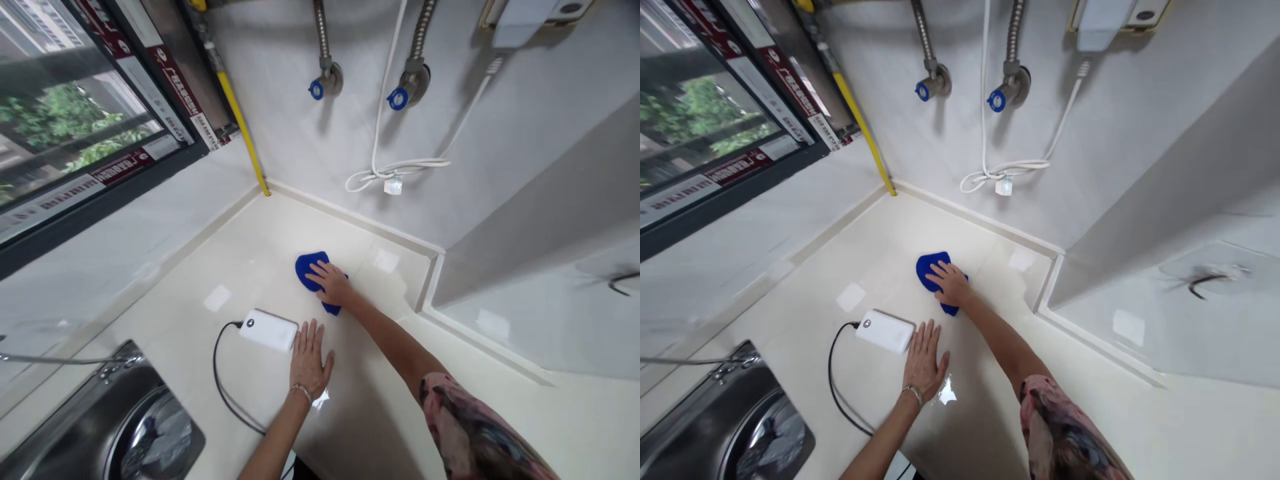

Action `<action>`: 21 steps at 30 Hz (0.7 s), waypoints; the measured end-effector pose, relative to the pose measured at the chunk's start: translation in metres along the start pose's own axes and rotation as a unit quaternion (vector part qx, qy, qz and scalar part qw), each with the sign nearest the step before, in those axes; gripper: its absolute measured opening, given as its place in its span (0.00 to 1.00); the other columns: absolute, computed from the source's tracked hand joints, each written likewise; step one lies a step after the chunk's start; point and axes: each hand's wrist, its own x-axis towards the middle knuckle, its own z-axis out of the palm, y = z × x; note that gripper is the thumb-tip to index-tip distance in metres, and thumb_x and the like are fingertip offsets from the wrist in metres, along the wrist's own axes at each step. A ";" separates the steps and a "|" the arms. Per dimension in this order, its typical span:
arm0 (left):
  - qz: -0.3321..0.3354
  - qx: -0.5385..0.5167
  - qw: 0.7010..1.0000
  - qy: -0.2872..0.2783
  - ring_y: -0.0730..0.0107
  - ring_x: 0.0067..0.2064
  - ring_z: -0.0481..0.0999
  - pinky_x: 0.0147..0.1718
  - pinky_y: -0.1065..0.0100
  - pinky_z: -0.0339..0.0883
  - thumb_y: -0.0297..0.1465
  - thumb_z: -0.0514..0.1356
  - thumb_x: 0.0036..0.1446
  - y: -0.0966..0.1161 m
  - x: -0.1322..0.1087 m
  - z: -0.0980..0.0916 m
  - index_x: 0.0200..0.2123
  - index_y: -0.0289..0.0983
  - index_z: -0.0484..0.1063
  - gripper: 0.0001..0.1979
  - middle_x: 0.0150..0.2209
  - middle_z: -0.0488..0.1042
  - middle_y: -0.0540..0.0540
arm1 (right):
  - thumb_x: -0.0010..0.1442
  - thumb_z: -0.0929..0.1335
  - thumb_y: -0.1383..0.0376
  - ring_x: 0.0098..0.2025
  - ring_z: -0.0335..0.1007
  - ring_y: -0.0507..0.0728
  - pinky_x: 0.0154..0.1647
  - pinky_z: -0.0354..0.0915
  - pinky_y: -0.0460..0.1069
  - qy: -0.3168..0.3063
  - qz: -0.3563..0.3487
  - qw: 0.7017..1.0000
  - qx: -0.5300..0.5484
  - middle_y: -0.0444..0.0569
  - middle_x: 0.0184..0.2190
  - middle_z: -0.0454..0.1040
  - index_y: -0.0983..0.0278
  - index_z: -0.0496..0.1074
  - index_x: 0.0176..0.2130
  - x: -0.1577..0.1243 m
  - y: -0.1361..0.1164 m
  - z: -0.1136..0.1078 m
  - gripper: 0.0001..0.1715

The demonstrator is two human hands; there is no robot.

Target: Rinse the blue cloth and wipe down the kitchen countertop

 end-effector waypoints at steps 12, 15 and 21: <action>-0.018 -0.056 0.998 0.012 0.46 0.73 0.53 0.71 0.41 0.48 0.27 0.49 0.60 -0.012 0.020 0.001 0.65 0.24 0.63 0.30 0.70 0.59 0.27 | 0.49 0.69 0.62 0.76 0.43 0.65 0.74 0.46 0.66 -0.030 0.086 0.994 0.056 0.46 0.74 0.54 0.54 0.65 0.66 -0.299 -0.106 -0.025 0.46; -0.011 -0.043 0.999 -0.001 0.44 0.74 0.50 0.71 0.42 0.48 0.30 0.48 0.62 -0.006 0.027 -0.004 0.64 0.21 0.63 0.30 0.70 0.58 0.24 | 0.50 0.68 0.63 0.76 0.42 0.66 0.74 0.48 0.67 0.013 0.201 0.979 0.021 0.47 0.74 0.51 0.55 0.63 0.68 -0.372 -0.132 -0.032 0.47; -0.006 -0.002 1.000 -0.023 0.40 0.73 0.49 0.70 0.42 0.47 0.33 0.45 0.64 0.010 0.036 -0.016 0.65 0.19 0.61 0.32 0.70 0.55 0.22 | 0.58 0.64 0.62 0.77 0.36 0.67 0.73 0.50 0.68 0.134 0.459 0.872 -0.108 0.53 0.75 0.49 0.62 0.60 0.70 -0.519 -0.148 -0.048 0.42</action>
